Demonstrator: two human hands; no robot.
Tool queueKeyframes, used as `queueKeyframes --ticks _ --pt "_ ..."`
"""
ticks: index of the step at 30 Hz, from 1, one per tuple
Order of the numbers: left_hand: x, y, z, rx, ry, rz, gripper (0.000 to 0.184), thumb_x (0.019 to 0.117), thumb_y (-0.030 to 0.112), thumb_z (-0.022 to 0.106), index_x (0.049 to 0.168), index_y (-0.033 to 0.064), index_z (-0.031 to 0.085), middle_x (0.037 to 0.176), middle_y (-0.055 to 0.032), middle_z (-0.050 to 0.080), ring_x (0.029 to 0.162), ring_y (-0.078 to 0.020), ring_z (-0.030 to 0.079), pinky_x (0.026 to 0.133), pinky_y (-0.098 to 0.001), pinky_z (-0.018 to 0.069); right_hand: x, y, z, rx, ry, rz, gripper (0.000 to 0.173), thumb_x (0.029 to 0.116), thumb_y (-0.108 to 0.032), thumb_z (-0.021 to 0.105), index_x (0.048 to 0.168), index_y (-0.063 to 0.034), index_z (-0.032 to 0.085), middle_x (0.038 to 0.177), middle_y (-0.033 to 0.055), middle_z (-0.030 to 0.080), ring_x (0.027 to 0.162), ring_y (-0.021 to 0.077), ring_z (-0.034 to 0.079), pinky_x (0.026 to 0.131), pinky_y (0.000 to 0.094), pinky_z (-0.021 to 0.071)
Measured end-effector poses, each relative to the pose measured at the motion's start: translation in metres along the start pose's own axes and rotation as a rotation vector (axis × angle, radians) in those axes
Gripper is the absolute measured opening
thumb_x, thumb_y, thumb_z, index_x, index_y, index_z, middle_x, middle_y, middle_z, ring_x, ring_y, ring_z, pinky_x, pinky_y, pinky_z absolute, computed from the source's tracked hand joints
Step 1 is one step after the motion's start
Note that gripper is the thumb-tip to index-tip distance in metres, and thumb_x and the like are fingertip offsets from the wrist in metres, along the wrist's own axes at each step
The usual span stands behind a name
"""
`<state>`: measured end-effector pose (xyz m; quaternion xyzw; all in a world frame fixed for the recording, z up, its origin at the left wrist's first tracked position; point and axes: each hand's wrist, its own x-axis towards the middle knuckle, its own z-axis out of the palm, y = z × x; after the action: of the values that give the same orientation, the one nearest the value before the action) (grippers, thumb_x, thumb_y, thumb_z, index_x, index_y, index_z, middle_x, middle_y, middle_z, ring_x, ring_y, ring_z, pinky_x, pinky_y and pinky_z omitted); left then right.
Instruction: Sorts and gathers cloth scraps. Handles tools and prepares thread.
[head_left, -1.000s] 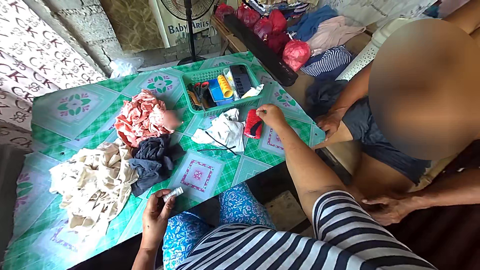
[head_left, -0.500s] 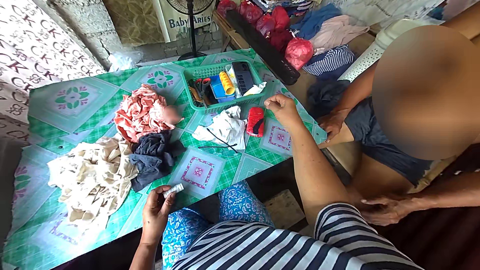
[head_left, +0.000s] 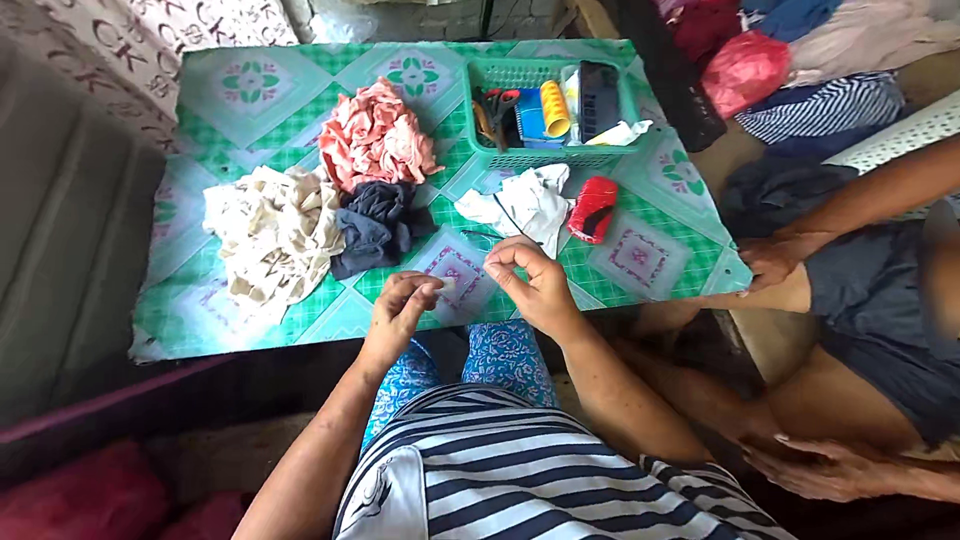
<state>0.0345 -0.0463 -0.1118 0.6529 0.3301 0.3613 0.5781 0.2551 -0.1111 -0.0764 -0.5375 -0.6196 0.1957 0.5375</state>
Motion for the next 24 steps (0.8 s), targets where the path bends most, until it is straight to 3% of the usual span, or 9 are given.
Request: queueKeyframes --ticks 3,6,9,14,24 --pt "0.003 0.014 0.010 0.046 -0.043 0.050 0.026 0.0995 0.027 0.060 0.105 0.0043 0.072 0.118 -0.0058 0.062 0.100 -0.0088 0.065 0.085 -0.0257 0.0581 -0.005 -0.006 0.012 -0.026 -0.011 -0.061 0.010 0.0949 -0.005 0.064 0.095 0.0021 0.071 0.105 0.0118 0.066 0.105 0.0133 0.064 0.092 0.0248 0.0541" --pt "0.002 0.021 0.015 0.020 -0.049 0.086 0.015 0.0952 0.019 0.068 0.098 0.0050 0.073 0.114 -0.0049 0.062 0.098 -0.0066 0.065 0.082 -0.0218 0.0583 -0.009 -0.010 0.017 -0.031 0.001 -0.082 0.008 0.0945 -0.005 0.065 0.095 0.0011 0.071 0.104 0.0109 0.066 0.105 0.0133 0.064 0.093 0.0248 0.0536" --pt "0.000 0.024 0.018 0.009 -0.025 0.118 0.010 0.0960 0.015 0.068 0.093 0.0057 0.072 0.112 -0.0043 0.063 0.096 -0.0074 0.066 0.081 -0.0232 0.0589 -0.013 -0.013 0.020 -0.025 0.002 -0.089 0.009 0.0948 -0.005 0.065 0.094 0.0012 0.071 0.105 0.0109 0.067 0.105 0.0139 0.064 0.094 0.0258 0.0532" --pt "-0.003 0.029 0.018 0.014 0.032 0.178 0.007 0.0950 0.012 0.067 0.091 0.0082 0.072 0.110 -0.0011 0.062 0.099 -0.0059 0.063 0.082 -0.0212 0.0563 -0.014 -0.015 0.013 -0.055 -0.013 -0.128 0.017 0.0979 -0.006 0.059 0.104 0.0006 0.073 0.113 0.0124 0.069 0.114 0.0185 0.063 0.099 0.0320 0.0522" --pt "-0.005 0.035 0.020 0.068 0.033 0.263 0.008 0.0951 0.012 0.068 0.093 0.0057 0.073 0.111 -0.0025 0.060 0.104 -0.0051 0.062 0.085 -0.0183 0.0566 -0.012 -0.025 0.010 -0.119 0.012 -0.166 0.010 0.0901 -0.008 0.068 0.096 -0.0027 0.074 0.113 0.0113 0.068 0.112 0.0198 0.062 0.098 0.0338 0.0510"
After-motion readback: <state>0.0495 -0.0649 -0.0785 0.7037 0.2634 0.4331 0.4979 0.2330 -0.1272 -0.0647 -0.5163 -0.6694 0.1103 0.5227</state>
